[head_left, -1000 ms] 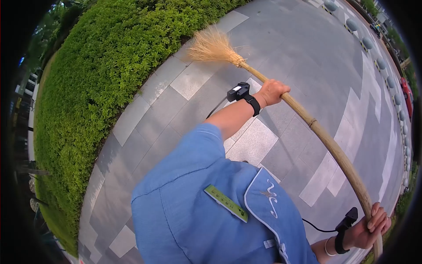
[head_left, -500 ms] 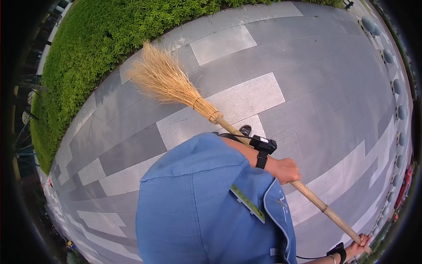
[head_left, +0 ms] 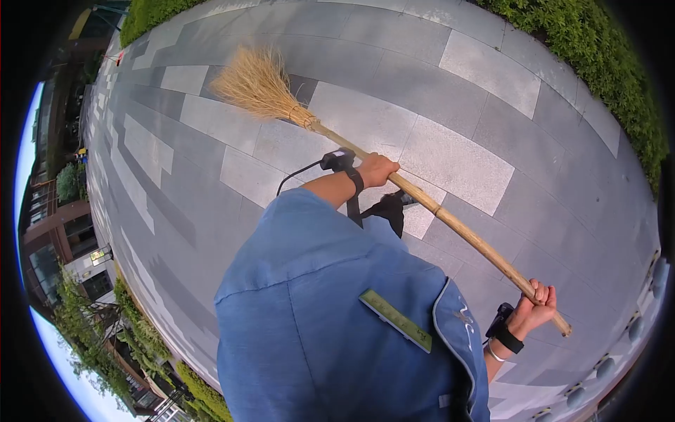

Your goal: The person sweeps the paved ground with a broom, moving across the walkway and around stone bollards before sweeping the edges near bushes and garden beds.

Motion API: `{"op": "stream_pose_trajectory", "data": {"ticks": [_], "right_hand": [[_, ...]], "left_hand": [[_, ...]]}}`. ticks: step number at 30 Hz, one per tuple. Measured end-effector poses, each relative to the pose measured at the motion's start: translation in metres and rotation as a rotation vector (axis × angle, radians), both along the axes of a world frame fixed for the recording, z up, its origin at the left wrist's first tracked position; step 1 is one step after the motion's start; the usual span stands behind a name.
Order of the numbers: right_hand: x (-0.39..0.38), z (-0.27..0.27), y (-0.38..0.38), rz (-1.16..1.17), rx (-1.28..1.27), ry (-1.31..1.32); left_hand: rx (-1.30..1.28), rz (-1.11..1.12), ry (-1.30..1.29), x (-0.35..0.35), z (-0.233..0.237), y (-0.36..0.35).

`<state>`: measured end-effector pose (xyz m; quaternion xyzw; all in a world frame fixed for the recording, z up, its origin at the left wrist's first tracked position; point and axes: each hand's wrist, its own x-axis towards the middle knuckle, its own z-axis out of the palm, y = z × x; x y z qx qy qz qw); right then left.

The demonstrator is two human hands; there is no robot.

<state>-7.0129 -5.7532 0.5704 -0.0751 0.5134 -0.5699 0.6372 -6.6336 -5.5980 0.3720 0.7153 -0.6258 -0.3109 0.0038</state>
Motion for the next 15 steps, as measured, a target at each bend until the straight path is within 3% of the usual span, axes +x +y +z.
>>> {"op": "stream_pose_trajectory", "data": {"ticks": [2,4,7,10,12,14,15], "right_hand": [[0.025,0.013,0.000,0.063,-0.016,0.072],[0.002,0.029,-0.009,0.143,-0.079,0.083],[-0.116,0.053,-0.033,0.229,-0.230,0.026],[-0.287,0.110,-0.031,0.254,-0.384,0.051],[-0.405,0.176,0.002,0.058,-0.366,0.163],[-0.537,0.248,0.067,0.080,-0.526,0.159],[-0.513,0.286,0.109,-0.178,-0.582,0.198]], "left_hand": [[0.017,0.104,-0.008,-0.005,-0.005,0.021],[0.025,0.115,0.025,-0.040,0.003,0.023],[-0.032,0.026,0.124,-0.144,0.018,-0.005],[-0.167,-0.162,0.273,-0.287,0.039,-0.041],[-0.308,-0.336,0.429,-0.397,0.072,-0.061],[-0.528,-0.508,0.603,-0.507,0.115,-0.073],[-0.570,-0.581,0.620,-0.560,0.138,-0.075]]}}
